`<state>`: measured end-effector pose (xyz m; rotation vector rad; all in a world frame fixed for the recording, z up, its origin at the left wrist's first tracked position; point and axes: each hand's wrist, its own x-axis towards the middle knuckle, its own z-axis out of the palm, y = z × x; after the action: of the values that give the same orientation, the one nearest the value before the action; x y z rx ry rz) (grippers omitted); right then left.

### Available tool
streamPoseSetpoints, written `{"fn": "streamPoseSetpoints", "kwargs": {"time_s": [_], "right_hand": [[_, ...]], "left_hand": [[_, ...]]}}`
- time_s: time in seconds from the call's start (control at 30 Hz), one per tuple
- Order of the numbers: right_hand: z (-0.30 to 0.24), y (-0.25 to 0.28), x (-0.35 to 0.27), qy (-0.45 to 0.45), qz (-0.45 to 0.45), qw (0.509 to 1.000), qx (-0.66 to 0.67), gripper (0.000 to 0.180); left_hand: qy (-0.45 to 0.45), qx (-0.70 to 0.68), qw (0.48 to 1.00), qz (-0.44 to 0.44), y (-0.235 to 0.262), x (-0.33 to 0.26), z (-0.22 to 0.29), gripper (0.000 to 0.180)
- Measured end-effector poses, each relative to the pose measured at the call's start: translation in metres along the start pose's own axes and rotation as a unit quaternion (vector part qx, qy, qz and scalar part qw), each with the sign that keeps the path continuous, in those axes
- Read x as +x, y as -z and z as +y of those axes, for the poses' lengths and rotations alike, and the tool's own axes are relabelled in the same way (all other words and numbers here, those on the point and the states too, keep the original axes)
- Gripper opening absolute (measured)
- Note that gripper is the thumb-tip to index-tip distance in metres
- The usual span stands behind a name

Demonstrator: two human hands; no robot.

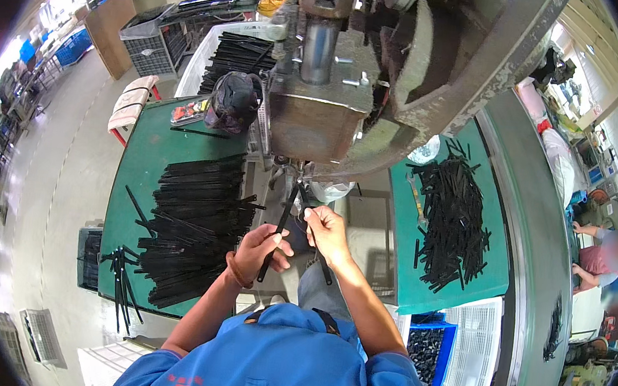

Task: The person assembles small black tripods by inserting rods into a central hub and securing them with a machine press. The person repeatedly picks rods from a pile, aligns them in the press, and removes the assembled units, placing them on the table.

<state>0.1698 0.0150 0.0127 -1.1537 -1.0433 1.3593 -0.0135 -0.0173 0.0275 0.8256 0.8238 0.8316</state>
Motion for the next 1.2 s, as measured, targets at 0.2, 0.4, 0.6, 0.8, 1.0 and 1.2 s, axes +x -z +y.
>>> {"fn": "streamPoseSetpoints", "kwargs": {"time_s": [0.2, 0.4, 0.6, 0.8, 1.0, 1.2], "right_hand": [[0.023, 0.006, -0.048, -0.019, -0.088, 0.994, -0.058, 0.017], [0.042, 0.061, 0.049, 0.070, -0.064, 0.973, -0.209, 0.017], [0.084, 0.070, 0.190, 0.221, -0.002, 0.834, -0.505, 0.030], [0.081, 0.074, 0.203, 0.247, -0.013, 0.856, -0.454, 0.028], [0.090, 0.086, 0.170, 0.330, -0.056, 0.912, -0.237, 0.026], [-0.007, 0.030, 0.089, 0.098, -0.157, 0.981, -0.057, 0.013]], "left_hand": [[-0.038, -0.040, 0.996, 0.077, -0.005, 0.019, -0.013, 0.029], [-0.057, -0.058, 0.979, 0.185, 0.003, 0.031, -0.035, 0.020], [-0.076, -0.036, 0.967, 0.241, -0.014, 0.027, -0.038, 0.014], [-0.116, -0.078, 0.952, 0.273, -0.031, 0.036, -0.046, 0.015], [-0.103, -0.084, 0.950, 0.281, -0.047, 0.049, -0.044, 0.019], [-0.095, -0.069, 0.950, 0.290, -0.041, 0.047, -0.042, 0.020]]}}
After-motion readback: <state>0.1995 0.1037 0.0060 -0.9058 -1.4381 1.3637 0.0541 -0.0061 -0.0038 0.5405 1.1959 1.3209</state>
